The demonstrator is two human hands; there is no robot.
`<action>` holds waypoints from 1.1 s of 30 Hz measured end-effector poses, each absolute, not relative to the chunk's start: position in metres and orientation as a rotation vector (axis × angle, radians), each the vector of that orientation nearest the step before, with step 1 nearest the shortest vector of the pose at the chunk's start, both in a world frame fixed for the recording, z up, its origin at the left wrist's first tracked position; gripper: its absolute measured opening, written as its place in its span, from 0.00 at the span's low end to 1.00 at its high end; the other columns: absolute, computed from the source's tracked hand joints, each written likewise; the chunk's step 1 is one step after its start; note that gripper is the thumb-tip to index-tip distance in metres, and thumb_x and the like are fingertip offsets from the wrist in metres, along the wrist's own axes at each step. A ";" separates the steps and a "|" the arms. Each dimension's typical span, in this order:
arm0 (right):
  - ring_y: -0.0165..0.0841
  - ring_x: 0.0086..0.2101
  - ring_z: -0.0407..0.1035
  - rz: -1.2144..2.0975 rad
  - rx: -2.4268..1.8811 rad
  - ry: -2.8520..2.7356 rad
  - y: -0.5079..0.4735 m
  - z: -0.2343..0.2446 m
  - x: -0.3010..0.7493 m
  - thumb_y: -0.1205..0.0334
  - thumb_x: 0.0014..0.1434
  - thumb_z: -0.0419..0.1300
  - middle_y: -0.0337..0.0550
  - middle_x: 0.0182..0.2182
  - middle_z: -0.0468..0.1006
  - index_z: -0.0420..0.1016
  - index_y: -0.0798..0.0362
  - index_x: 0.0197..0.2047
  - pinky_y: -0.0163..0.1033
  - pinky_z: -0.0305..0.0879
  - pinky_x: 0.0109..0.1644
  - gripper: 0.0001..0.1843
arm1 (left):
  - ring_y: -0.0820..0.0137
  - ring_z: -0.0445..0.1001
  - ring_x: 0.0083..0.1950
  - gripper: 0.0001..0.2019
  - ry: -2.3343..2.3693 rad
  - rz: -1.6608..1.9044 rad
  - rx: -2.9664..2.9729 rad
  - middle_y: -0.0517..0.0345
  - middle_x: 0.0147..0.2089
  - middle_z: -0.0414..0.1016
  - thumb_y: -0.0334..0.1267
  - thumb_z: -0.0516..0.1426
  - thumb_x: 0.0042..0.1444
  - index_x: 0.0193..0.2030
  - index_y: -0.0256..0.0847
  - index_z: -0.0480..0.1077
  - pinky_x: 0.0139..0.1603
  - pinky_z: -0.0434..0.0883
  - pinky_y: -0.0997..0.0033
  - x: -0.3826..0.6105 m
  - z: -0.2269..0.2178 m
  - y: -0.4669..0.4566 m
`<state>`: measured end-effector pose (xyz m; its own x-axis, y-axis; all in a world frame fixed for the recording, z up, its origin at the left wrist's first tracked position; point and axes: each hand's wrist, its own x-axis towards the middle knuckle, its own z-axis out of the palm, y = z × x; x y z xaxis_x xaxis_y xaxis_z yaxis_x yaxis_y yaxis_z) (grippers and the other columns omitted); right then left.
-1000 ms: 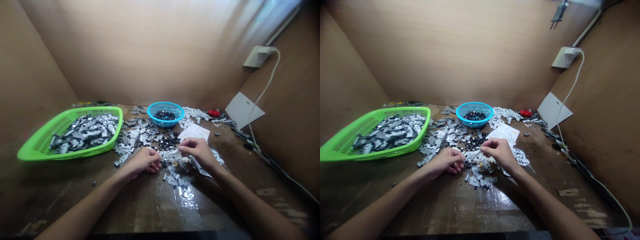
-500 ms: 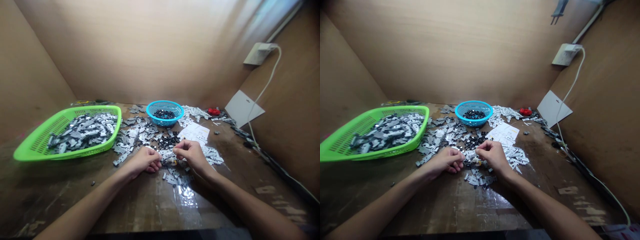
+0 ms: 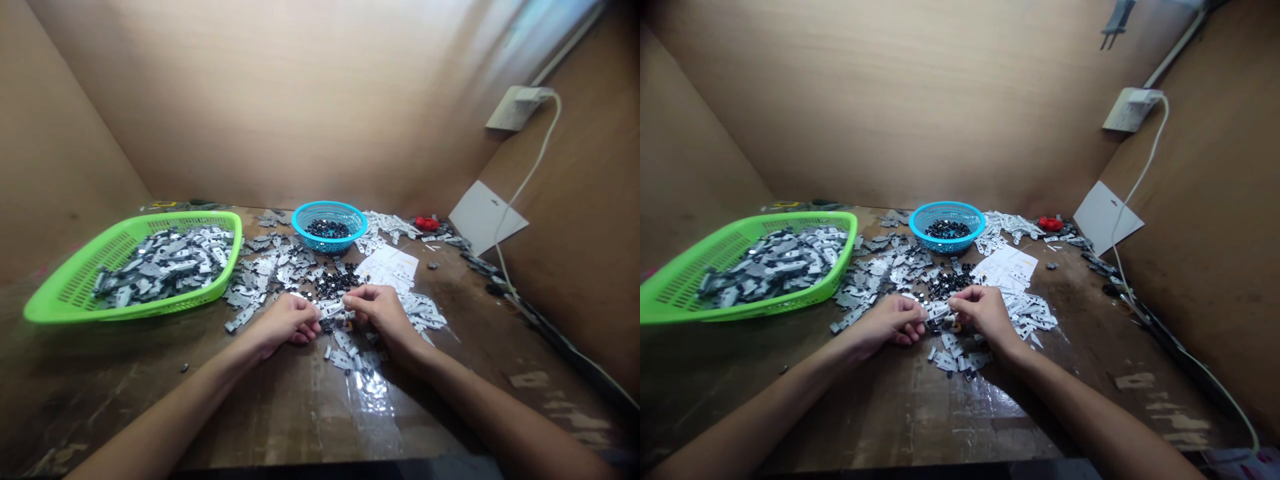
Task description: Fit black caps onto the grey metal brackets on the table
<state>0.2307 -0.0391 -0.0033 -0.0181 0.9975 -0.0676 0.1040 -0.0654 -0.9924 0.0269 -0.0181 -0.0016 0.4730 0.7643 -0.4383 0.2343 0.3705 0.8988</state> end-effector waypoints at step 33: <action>0.27 0.23 0.65 1.483 -1.162 -1.084 -0.039 -0.013 0.229 0.56 0.43 0.66 0.40 0.23 0.72 0.72 0.57 0.28 0.33 0.62 0.29 0.13 | 0.68 0.76 0.34 0.17 0.989 0.586 1.046 0.56 0.27 0.73 0.46 0.63 0.40 0.28 0.35 0.64 0.31 0.68 0.76 0.030 -0.002 -0.020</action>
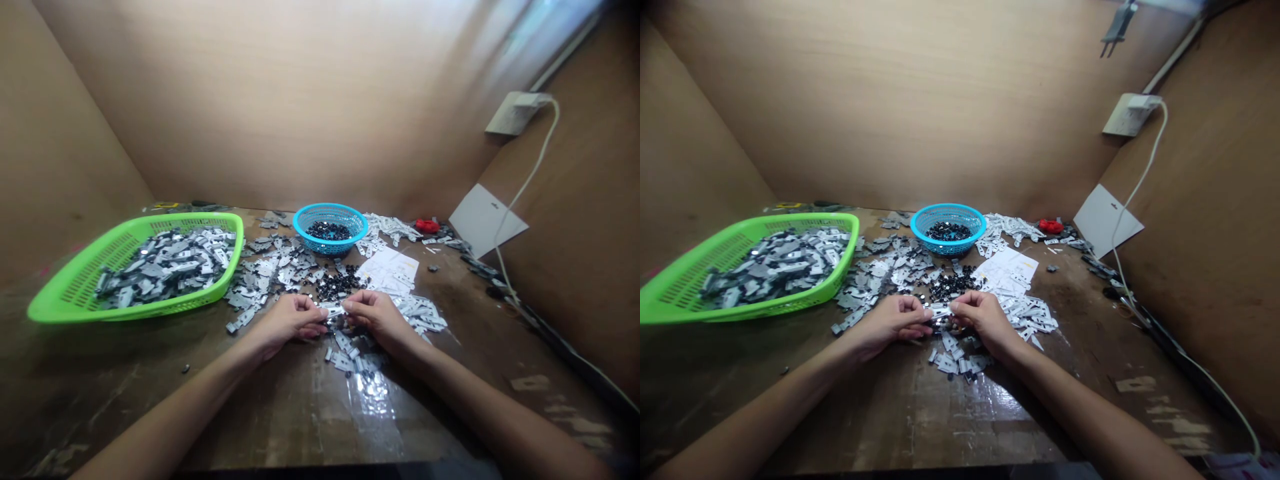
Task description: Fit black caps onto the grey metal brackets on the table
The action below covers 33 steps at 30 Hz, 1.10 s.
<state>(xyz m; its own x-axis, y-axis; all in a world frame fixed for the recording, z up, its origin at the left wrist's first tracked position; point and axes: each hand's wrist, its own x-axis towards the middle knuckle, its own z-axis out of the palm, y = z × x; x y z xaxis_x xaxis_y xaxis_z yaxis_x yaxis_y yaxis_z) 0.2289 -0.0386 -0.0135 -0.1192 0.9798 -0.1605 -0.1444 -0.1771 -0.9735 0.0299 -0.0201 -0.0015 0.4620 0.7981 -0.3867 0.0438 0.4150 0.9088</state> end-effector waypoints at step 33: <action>0.25 0.20 0.58 1.337 -1.313 -1.575 -0.042 -0.001 0.231 0.54 0.48 0.61 0.39 0.18 0.70 0.75 0.59 0.26 0.31 0.51 0.23 0.15 | 0.75 0.65 0.20 0.21 0.929 0.388 1.391 0.58 0.20 0.69 0.53 0.59 0.43 0.30 0.33 0.73 0.22 0.62 0.77 0.027 -0.002 -0.026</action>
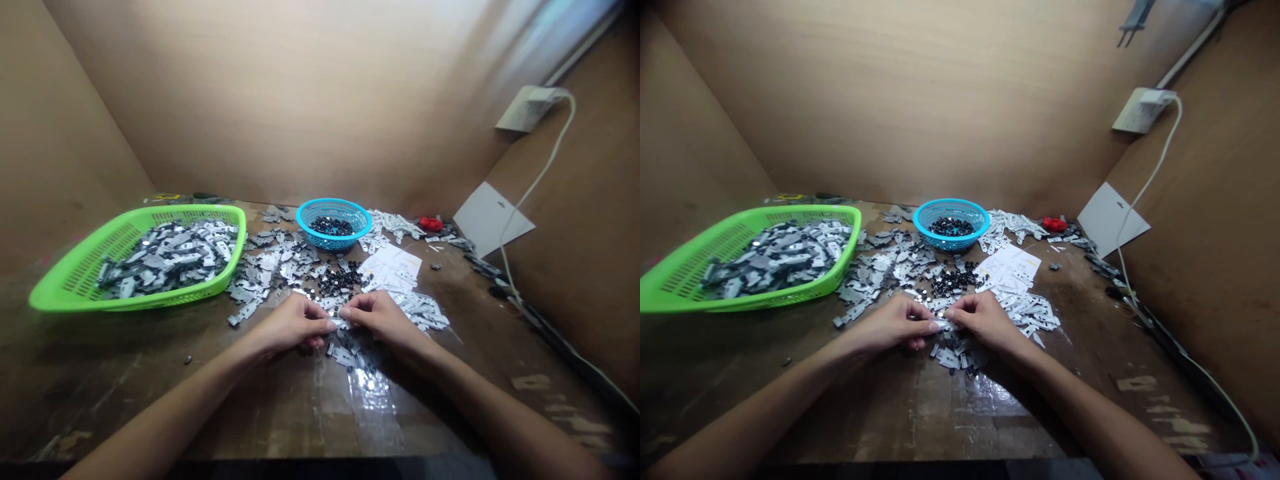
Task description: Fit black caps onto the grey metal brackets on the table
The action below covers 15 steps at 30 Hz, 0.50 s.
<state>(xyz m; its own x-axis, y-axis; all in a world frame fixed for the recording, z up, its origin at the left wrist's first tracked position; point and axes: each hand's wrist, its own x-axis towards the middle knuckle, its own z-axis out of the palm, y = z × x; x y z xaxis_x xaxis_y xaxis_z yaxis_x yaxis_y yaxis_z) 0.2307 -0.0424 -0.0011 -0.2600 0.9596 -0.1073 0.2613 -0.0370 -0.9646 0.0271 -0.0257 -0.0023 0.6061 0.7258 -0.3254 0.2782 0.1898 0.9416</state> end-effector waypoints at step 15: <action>0.25 0.19 0.59 1.376 -1.348 -1.609 -0.044 0.002 0.228 0.53 0.49 0.61 0.38 0.18 0.69 0.76 0.58 0.26 0.30 0.53 0.22 0.15 | 0.76 0.65 0.20 0.18 0.943 0.419 1.434 0.59 0.20 0.69 0.51 0.58 0.44 0.29 0.35 0.73 0.21 0.60 0.78 0.030 -0.001 -0.027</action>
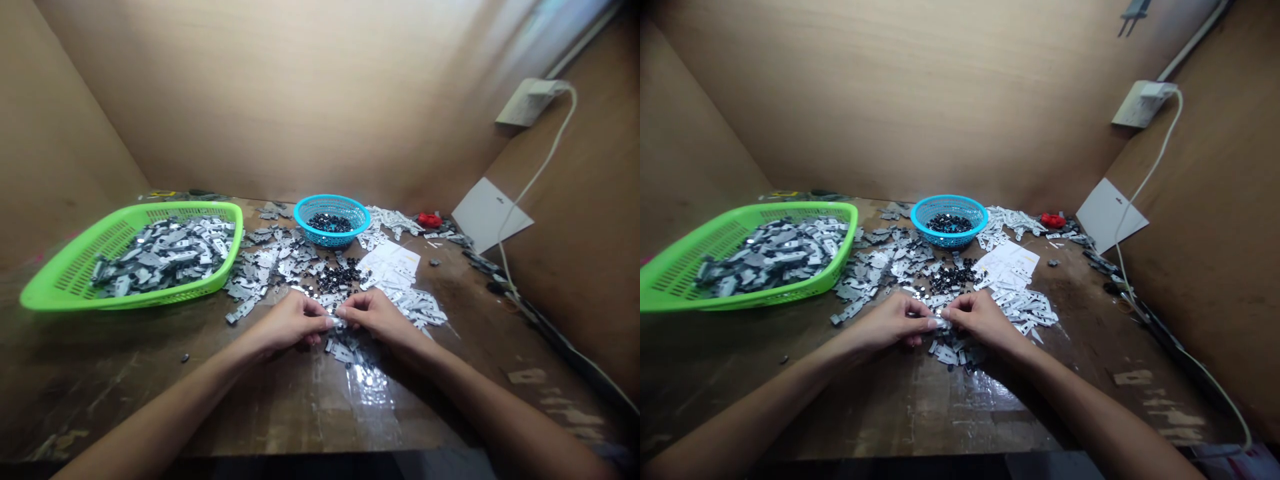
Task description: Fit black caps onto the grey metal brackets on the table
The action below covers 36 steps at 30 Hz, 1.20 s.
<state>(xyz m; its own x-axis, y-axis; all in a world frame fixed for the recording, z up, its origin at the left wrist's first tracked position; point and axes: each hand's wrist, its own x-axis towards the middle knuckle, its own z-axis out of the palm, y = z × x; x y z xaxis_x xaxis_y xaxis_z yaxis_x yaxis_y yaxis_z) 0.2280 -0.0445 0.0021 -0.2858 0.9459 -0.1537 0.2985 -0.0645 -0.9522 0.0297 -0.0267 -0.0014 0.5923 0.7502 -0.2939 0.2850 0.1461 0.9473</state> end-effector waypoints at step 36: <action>0.22 0.15 0.55 1.504 -1.217 -1.563 -0.044 -0.002 0.233 0.51 0.52 0.58 0.32 0.14 0.62 0.68 0.57 0.26 0.28 0.48 0.18 0.16 | 0.75 0.69 0.26 0.19 0.886 0.479 1.375 0.56 0.26 0.71 0.52 0.55 0.49 0.33 0.34 0.69 0.26 0.66 0.76 0.033 0.005 -0.030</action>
<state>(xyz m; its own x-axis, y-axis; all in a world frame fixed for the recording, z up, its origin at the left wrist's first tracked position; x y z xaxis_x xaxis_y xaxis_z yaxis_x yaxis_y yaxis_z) 0.2327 -0.0443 -0.0020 -0.3639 0.9196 -0.1481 0.1833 -0.0852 -0.9794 0.0332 -0.0297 0.0049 0.6044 0.7537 -0.2581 0.1962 0.1732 0.9652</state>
